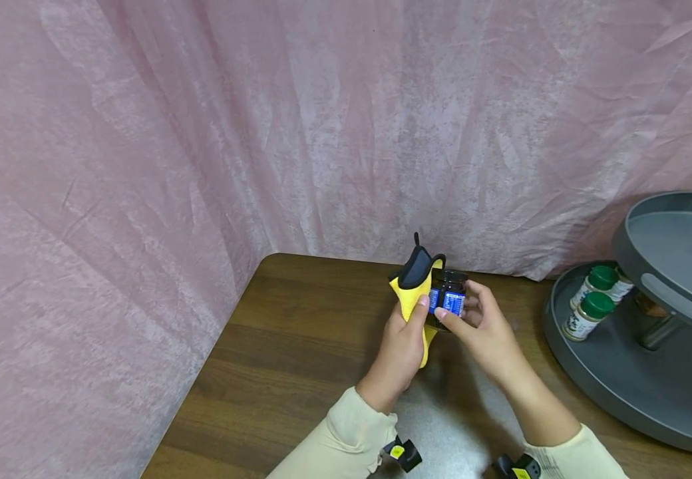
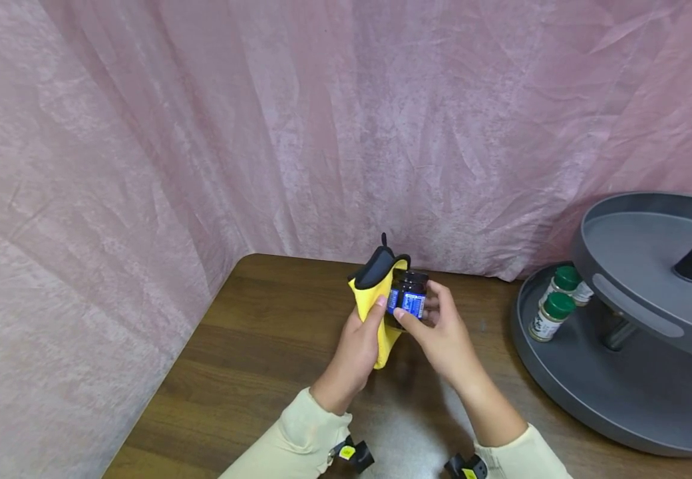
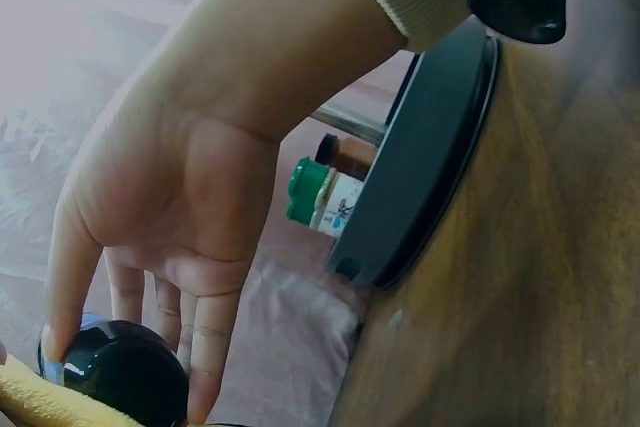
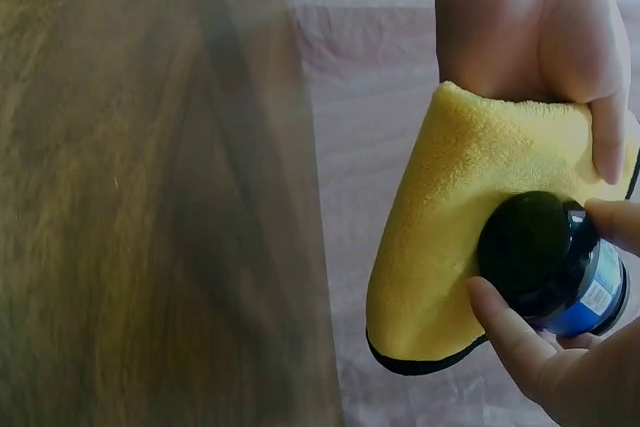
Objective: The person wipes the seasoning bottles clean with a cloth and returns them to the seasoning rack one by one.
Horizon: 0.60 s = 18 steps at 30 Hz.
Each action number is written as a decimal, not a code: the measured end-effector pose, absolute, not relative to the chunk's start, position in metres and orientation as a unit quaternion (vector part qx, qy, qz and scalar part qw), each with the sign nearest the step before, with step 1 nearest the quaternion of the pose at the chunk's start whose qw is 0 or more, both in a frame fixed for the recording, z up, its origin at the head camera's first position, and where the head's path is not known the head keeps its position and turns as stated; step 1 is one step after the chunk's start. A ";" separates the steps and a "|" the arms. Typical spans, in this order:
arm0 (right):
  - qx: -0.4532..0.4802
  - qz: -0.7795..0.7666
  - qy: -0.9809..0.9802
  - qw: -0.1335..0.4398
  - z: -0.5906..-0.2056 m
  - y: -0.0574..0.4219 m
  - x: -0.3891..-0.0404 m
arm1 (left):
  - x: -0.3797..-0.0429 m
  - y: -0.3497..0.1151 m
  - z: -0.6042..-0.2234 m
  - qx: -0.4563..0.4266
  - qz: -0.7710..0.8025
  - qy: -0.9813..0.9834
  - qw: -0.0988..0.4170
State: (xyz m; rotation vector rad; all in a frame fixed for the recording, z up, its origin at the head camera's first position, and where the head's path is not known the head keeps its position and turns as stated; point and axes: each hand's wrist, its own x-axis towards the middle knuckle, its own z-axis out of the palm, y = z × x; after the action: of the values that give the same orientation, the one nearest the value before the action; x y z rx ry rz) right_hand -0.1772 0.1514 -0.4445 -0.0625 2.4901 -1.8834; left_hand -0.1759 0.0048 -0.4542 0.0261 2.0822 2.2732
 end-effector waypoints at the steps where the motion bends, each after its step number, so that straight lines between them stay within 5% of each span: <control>1: -0.026 -0.601 0.799 0.009 -0.445 0.150 -0.176 | -0.177 0.004 -0.454 0.005 0.738 0.674 0.026; 18: -0.124 -0.621 0.774 0.028 -0.448 0.140 -0.167 | -0.185 -0.010 -0.455 -0.002 0.793 0.610 0.008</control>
State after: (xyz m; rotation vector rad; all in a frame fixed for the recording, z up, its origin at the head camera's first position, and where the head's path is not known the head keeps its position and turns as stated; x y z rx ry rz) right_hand -0.1670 0.1396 -0.4475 -0.3832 2.3878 -1.9167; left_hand -0.1846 -0.0096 -0.4550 -0.0047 1.9050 2.4767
